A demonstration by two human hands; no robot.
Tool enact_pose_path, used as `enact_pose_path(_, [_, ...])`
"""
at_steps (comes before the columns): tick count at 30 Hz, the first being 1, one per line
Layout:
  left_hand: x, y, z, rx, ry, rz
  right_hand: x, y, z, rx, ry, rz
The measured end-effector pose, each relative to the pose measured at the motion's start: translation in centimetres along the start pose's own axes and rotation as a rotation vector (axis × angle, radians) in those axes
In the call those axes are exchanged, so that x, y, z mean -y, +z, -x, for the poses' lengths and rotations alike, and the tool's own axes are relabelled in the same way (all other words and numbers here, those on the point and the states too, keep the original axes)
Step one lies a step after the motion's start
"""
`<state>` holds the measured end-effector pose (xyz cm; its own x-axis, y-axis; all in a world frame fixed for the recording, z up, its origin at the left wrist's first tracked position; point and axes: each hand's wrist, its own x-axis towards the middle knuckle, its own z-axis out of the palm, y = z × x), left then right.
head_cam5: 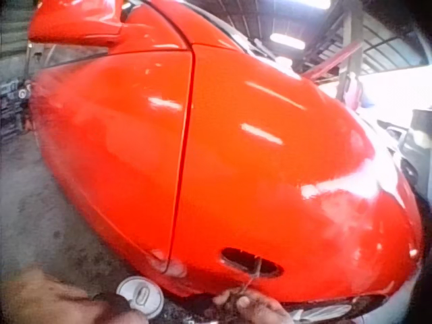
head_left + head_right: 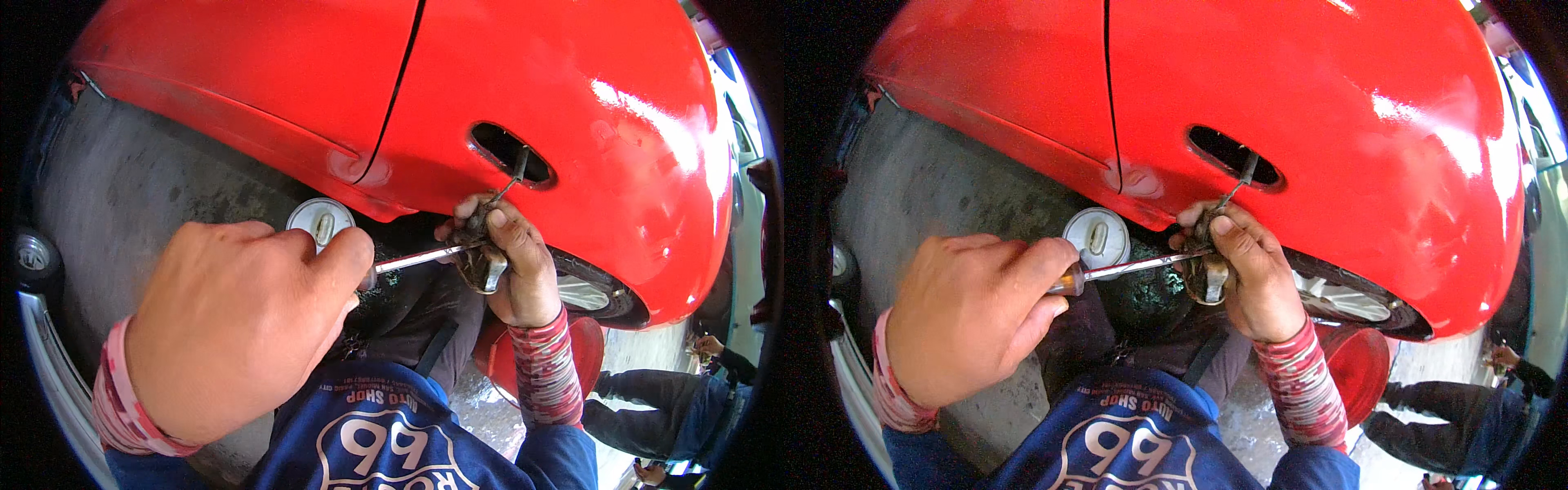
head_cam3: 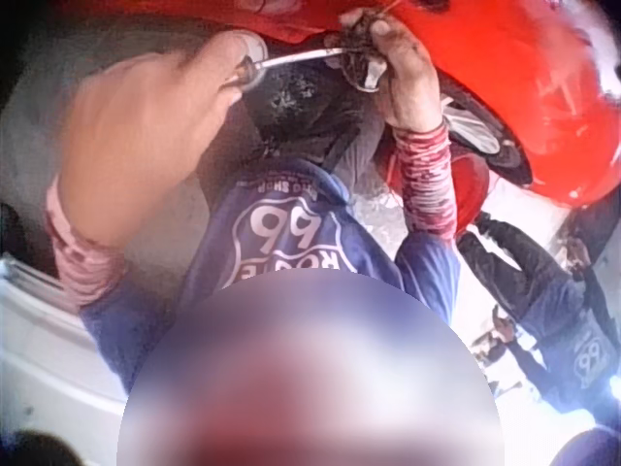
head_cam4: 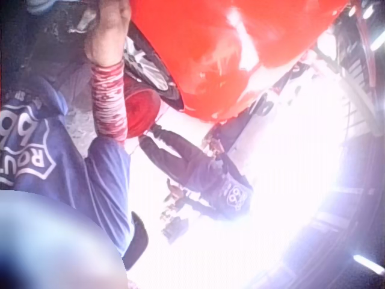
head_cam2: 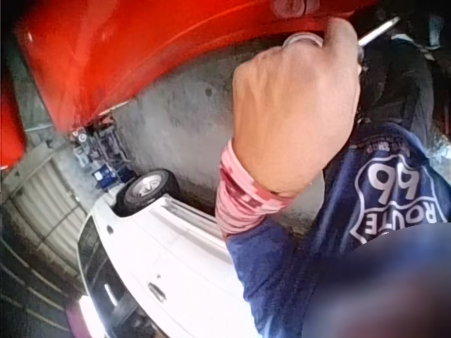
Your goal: The person removes a red car door handle using a screwdriver, then repeatedly manipulates the internal lock mechanism with the tool. The person places the removed handle on the car roof.
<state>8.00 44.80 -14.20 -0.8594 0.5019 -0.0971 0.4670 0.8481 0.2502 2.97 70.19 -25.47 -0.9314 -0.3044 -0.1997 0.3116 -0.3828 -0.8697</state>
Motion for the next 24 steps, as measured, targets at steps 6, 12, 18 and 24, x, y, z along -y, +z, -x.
enact_pose_path(6, [0.0, 0.2, 1.4, -0.025, -0.01, 0.072, 2.3, 0.7, 0.9, -0.025, 0.048, 0.256])
enact_pose_path(12, [-0.9, -1.7, 0.3, -0.121, 0.007, -0.157, 2.7, 0.4, 0.8, 0.006, 0.033, 0.306])
enact_pose_path(18, [-0.4, -2.2, 0.3, -0.241, -0.012, -0.315, 2.0, 0.2, 1.1, -0.065, -0.07, 0.509])
enact_pose_path(24, [3.7, 4.2, 0.6, -0.129, -0.132, 0.52, 1.2, 0.7, 1.7, -0.087, 0.056, 0.07])
